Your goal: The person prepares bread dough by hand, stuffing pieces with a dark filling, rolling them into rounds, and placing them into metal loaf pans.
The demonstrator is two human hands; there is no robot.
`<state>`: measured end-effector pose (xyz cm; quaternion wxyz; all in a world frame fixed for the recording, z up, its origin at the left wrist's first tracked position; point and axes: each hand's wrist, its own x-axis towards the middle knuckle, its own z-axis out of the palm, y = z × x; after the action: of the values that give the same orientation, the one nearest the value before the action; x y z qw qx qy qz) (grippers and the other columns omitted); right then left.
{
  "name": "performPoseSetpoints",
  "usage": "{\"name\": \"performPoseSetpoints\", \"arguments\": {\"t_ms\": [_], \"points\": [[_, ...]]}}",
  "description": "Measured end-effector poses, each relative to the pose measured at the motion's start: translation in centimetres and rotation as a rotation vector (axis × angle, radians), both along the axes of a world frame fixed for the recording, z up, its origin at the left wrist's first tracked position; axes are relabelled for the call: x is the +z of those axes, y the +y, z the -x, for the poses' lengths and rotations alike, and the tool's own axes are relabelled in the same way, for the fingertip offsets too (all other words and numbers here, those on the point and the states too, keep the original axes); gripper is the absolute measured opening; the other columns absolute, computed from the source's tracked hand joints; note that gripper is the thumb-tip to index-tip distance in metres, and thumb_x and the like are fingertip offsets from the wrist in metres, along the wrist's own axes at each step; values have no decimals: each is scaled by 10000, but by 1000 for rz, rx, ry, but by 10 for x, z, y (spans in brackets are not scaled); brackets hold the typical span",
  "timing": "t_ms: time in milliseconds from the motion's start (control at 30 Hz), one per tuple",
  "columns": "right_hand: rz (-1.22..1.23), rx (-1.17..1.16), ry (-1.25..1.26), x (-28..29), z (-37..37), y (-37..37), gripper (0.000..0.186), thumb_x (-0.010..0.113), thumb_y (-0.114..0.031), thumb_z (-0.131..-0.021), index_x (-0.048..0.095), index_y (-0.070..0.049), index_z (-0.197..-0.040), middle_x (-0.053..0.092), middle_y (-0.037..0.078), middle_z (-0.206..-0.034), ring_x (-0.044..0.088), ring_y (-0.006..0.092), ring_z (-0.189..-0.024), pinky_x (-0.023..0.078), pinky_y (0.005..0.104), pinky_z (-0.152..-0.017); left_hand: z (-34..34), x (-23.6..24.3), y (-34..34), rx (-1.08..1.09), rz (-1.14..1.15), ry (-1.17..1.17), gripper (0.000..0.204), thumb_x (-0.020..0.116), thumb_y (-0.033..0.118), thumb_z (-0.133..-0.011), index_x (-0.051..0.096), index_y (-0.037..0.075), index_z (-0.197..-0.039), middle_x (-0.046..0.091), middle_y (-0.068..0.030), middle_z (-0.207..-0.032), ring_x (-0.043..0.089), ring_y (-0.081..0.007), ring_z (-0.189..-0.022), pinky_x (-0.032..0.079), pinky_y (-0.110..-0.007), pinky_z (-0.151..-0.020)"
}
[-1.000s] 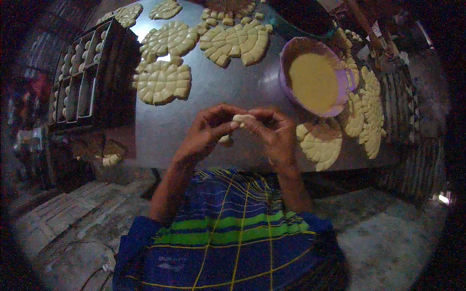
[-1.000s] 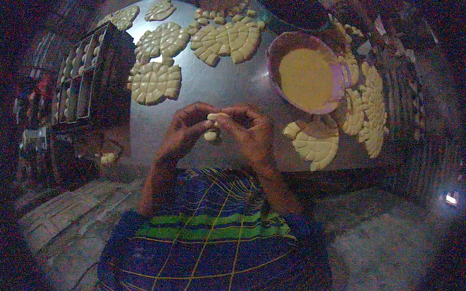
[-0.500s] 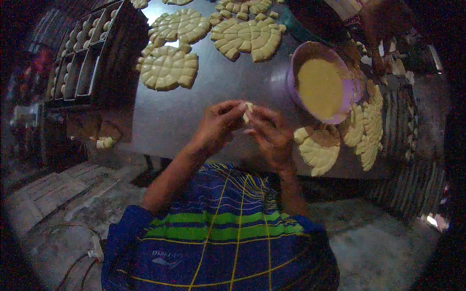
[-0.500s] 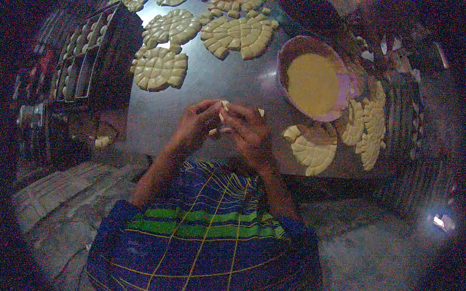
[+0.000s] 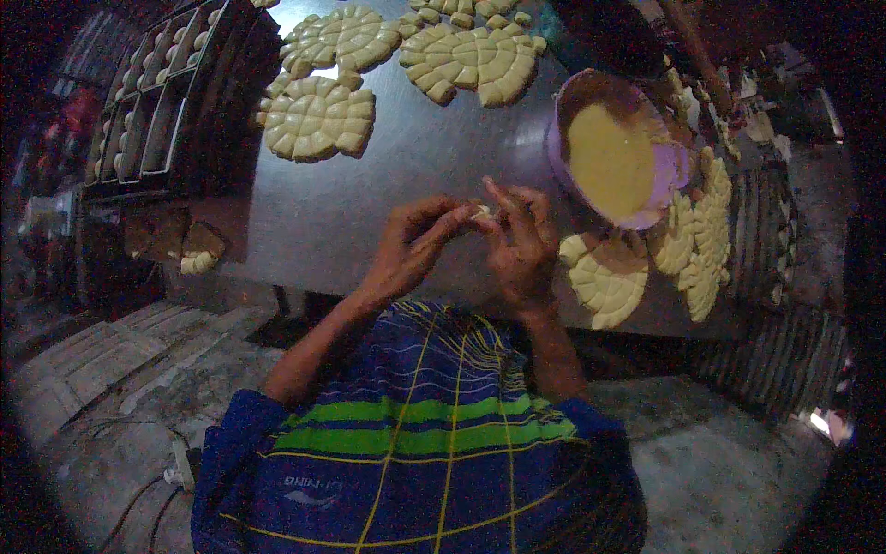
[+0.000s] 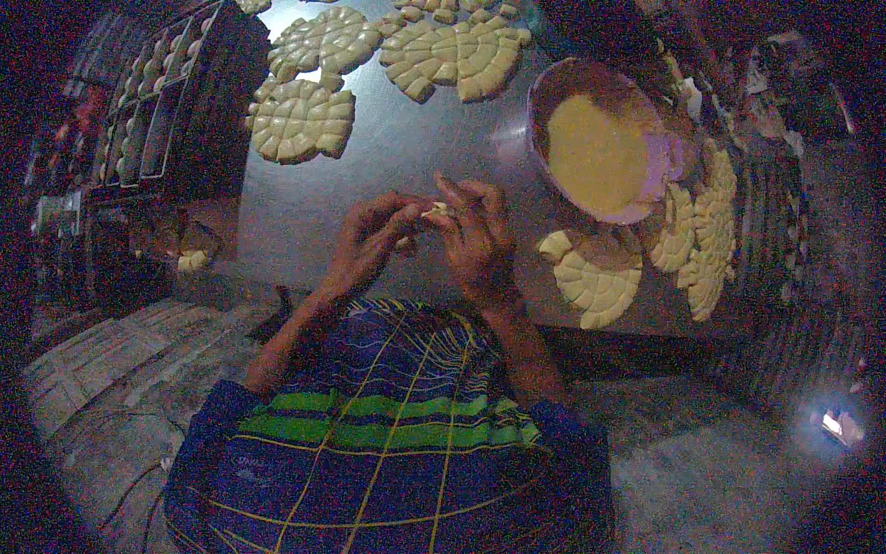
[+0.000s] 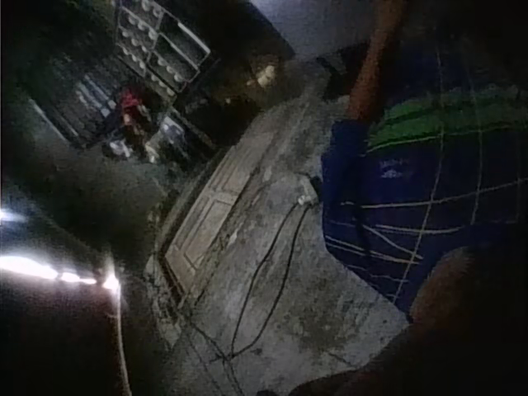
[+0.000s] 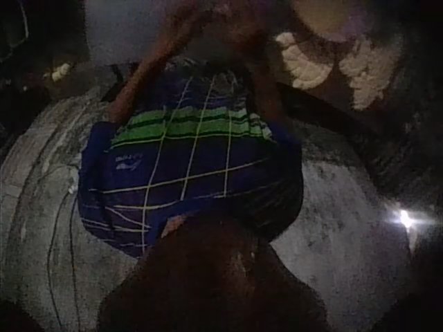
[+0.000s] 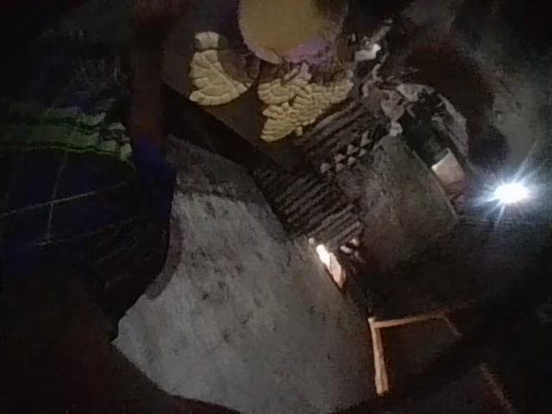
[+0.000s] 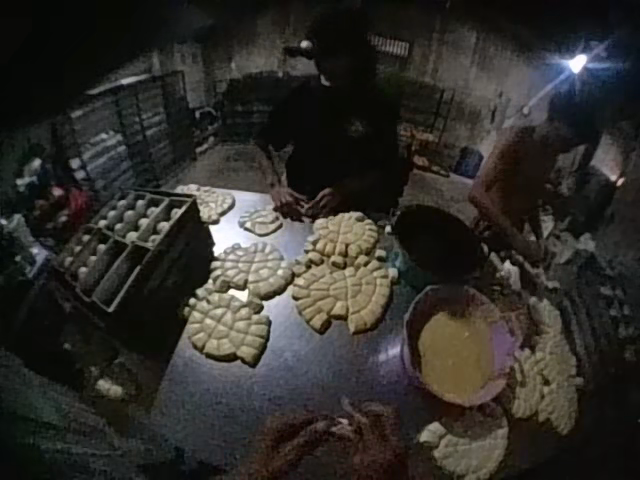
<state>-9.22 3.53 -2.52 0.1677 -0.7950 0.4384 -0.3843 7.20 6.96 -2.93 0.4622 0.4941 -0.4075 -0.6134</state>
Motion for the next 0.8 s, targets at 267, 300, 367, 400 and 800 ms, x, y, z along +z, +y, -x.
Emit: {"name": "performPoseSetpoints", "arguments": {"t_ms": [267,300,367,400,800], "points": [[-257,149,51,10,10,-14,93,707,-121,-825,740,-51,-876,708,87,-927,673,215,-862,529,327,-768,0,-12,3,49,27,-156,264,654,242,-909,672,-17,-961,695,-68,-877,625,-127,-815,498,-291,-739],[-357,151,27,9,12,-15,91,708,-122,-828,740,-42,-859,710,90,-915,675,203,-862,526,320,-770,4,-13,3,95,57,-163,262,652,246,-910,676,-13,-935,694,-71,-862,622,-123,-803,498,-286,-721],[-492,154,-30,5,12,-18,99,707,-124,-835,738,-30,-832,713,94,-903,674,183,-865,521,309,-768,5,-16,3,136,68,-191,242,644,236,-913,666,0,-959,692,-78,-851,620,-123,-787,495,-277,-683],[-528,156,-65,0,12,-19,105,705,-126,-839,736,-27,-823,713,95,-904,672,176,-866,519,304,-765,3,-18,4,131,46,-215,232,637,222,-917,653,10,-1009,691,-82,-854,622,-127,-784,492,-273,-663],[-641,61,-167,-9,-7,-20,289,740,-115,-807,655,-59,-1077,697,47,-970,669,164,-855,533,301,-780,-14,-9,-10,65,-1,265,758,641,13,-823,235,113,-1456,648,-132,-1070,632,-217,-959,535,-332,-822]]}}
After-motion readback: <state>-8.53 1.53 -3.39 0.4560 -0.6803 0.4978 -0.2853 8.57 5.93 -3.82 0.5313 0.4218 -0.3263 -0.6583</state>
